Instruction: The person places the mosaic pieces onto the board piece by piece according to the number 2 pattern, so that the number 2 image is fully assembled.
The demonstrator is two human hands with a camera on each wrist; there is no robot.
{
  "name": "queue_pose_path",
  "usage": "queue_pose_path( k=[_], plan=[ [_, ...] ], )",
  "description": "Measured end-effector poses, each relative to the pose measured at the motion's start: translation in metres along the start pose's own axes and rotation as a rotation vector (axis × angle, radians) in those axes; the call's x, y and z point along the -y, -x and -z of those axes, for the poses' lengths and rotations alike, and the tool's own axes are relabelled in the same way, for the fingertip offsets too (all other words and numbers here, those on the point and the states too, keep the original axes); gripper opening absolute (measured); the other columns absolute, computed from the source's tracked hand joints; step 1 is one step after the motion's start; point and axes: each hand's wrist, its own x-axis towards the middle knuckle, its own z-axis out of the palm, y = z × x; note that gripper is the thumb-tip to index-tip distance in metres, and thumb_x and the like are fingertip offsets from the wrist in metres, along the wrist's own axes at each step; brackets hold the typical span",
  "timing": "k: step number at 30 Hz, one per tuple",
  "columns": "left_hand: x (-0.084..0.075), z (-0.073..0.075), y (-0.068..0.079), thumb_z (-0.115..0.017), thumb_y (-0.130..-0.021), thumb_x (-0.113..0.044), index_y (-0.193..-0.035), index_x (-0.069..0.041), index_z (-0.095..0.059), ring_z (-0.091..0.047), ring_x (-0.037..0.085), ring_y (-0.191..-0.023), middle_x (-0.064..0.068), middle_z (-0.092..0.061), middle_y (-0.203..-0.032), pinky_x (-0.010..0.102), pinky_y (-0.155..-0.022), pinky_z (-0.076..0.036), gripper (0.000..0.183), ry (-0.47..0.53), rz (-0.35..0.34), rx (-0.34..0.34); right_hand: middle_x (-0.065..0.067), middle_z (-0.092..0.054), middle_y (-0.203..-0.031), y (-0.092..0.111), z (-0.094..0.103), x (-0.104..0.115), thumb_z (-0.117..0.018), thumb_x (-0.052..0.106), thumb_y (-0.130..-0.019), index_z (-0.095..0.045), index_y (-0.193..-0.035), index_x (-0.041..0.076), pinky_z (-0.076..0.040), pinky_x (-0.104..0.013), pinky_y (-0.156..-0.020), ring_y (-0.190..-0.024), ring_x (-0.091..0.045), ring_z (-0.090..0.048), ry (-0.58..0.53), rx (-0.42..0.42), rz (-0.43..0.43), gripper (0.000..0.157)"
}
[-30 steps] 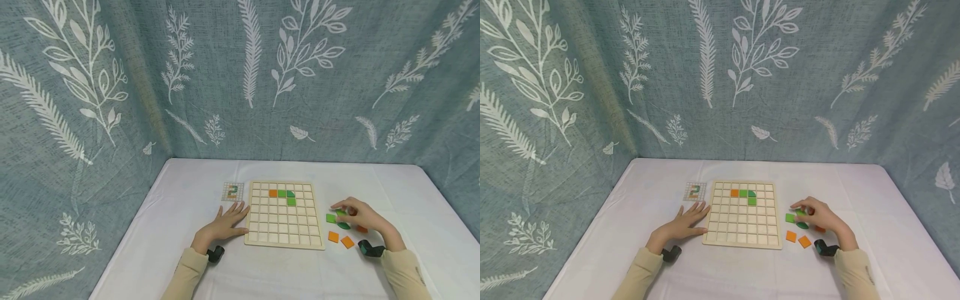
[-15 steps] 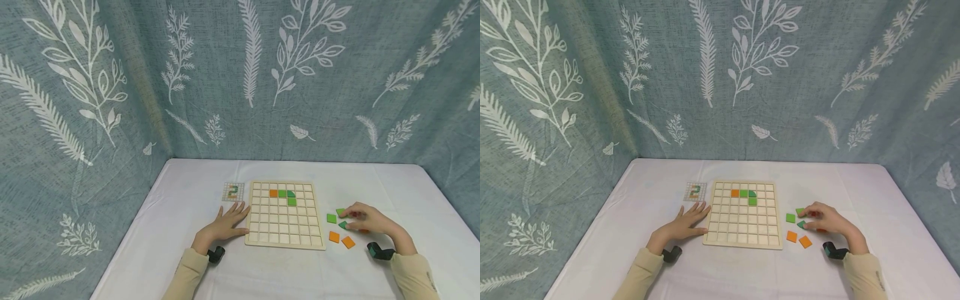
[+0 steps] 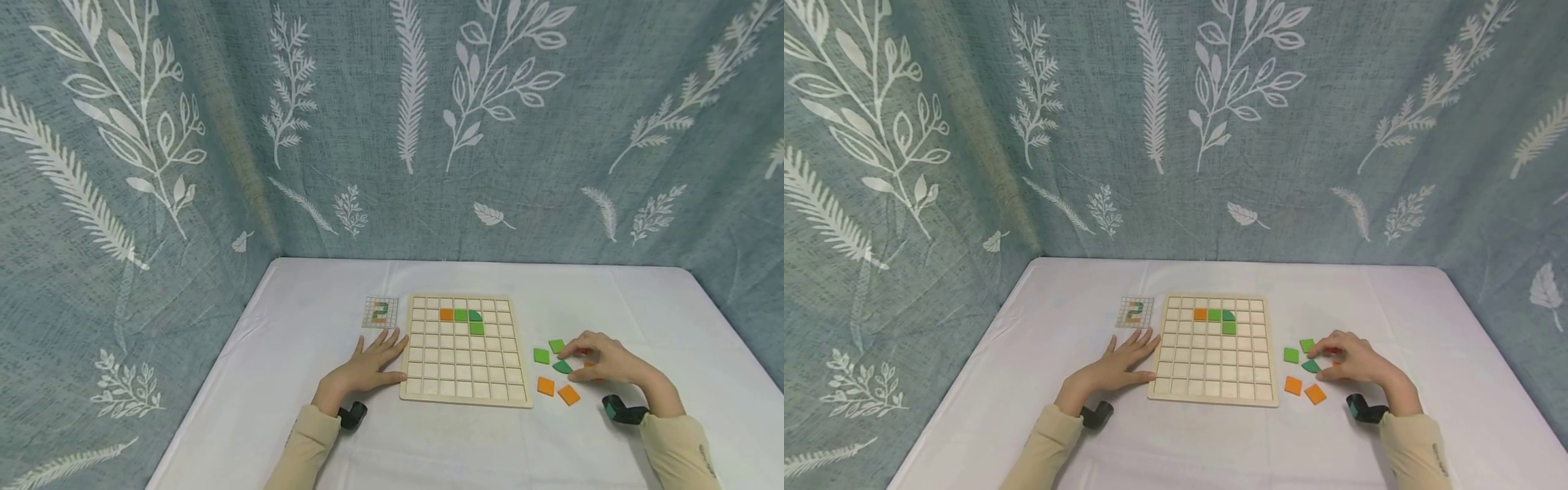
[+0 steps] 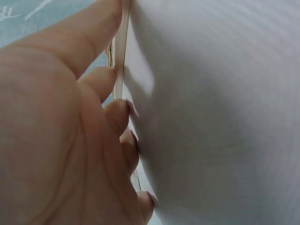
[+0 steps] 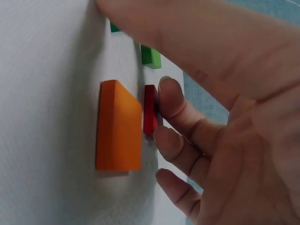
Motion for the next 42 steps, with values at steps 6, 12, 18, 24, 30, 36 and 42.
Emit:
queue_pose_path(
  k=[6,12,18,24,30,36,42],
  plan=[
    [-0.0017,0.0022,0.0004,-0.055,-0.091,-0.044,-0.149,-0.017,-0.021,-0.002,0.031,-0.143,0.011,-0.012,-0.155,0.063,-0.108,0.009,0.072,0.0,0.003,0.006,0.005,-0.057,-0.093,-0.0009,0.0012,-0.0007,-0.079,0.034,-0.071,-0.069,-0.095,0.021,-0.038,-0.025,-0.069,-0.082,-0.002,-0.044,0.019,0.003,0.001,0.029],
    [-0.0044,0.0049,0.0009,-0.055,-0.091,-0.042,-0.149,-0.015,-0.021,-0.003,0.032,-0.143,0.012,-0.013,-0.155,0.064,-0.108,0.008,0.072,0.006,0.0,0.01,0.006,-0.058,-0.091,-0.0017,0.0016,0.0004,-0.078,0.032,-0.072,-0.07,-0.092,0.022,-0.04,-0.025,-0.069,-0.081,-0.002,-0.047,0.032,-0.005,-0.007,0.025],
    [-0.0045,0.004,0.0007,-0.054,-0.091,-0.044,-0.149,-0.016,-0.021,-0.003,0.032,-0.143,0.011,-0.012,-0.155,0.063,-0.108,0.008,0.073,-0.001,0.003,0.015,0.008,-0.059,-0.093,-0.0014,0.0021,-0.0002,-0.078,0.035,-0.072,-0.07,-0.093,0.024,-0.043,-0.025,-0.072,-0.085,-0.002,-0.049,0.04,-0.016,-0.018,0.025],
    [-0.0048,0.0043,0.0002,-0.054,-0.091,-0.044,-0.149,-0.016,-0.02,-0.003,0.032,-0.143,0.011,-0.012,-0.155,0.064,-0.108,0.009,0.073,0.009,-0.001,0.017,0.007,-0.059,-0.094,-0.0015,0.0028,-0.001,-0.078,0.036,-0.072,-0.069,-0.094,0.024,-0.042,-0.025,-0.071,-0.084,-0.002,-0.049,0.031,-0.012,-0.023,0.027],
    [-0.0036,0.0038,-0.001,-0.053,-0.091,-0.044,-0.149,-0.016,-0.02,-0.002,0.032,-0.143,0.011,-0.011,-0.155,0.064,-0.108,0.008,0.072,-0.004,0.0,0.016,0.008,-0.059,-0.094,-0.0016,0.004,-0.0021,-0.078,0.035,-0.072,-0.069,-0.096,0.023,-0.044,-0.023,-0.072,-0.085,-0.001,-0.05,0.029,-0.013,-0.01,0.027],
    [-0.005,0.0046,-0.0015,-0.054,-0.091,-0.043,-0.149,-0.015,-0.021,-0.004,0.033,-0.143,0.012,-0.012,-0.155,0.064,-0.108,0.007,0.072,-0.006,0.004,0.012,0.008,-0.058,-0.09,-0.0013,0.0056,-0.0012,-0.077,0.035,-0.073,-0.07,-0.096,0.022,-0.043,-0.023,-0.069,-0.081,-0.002,-0.049,0.025,-0.01,0.011,0.027],
    [-0.0062,0.0045,-0.0016,-0.054,-0.092,-0.042,-0.149,-0.013,-0.022,-0.005,0.034,-0.143,0.014,-0.013,-0.155,0.065,-0.107,0.006,0.072,-0.008,0.0,0.012,0.007,-0.059,-0.091,-0.0004,0.0068,-0.0004,-0.075,0.035,-0.075,-0.071,-0.098,0.021,-0.041,-0.022,-0.067,-0.079,-0.003,-0.048,0.009,-0.006,0.022,0.027]
  ],
)
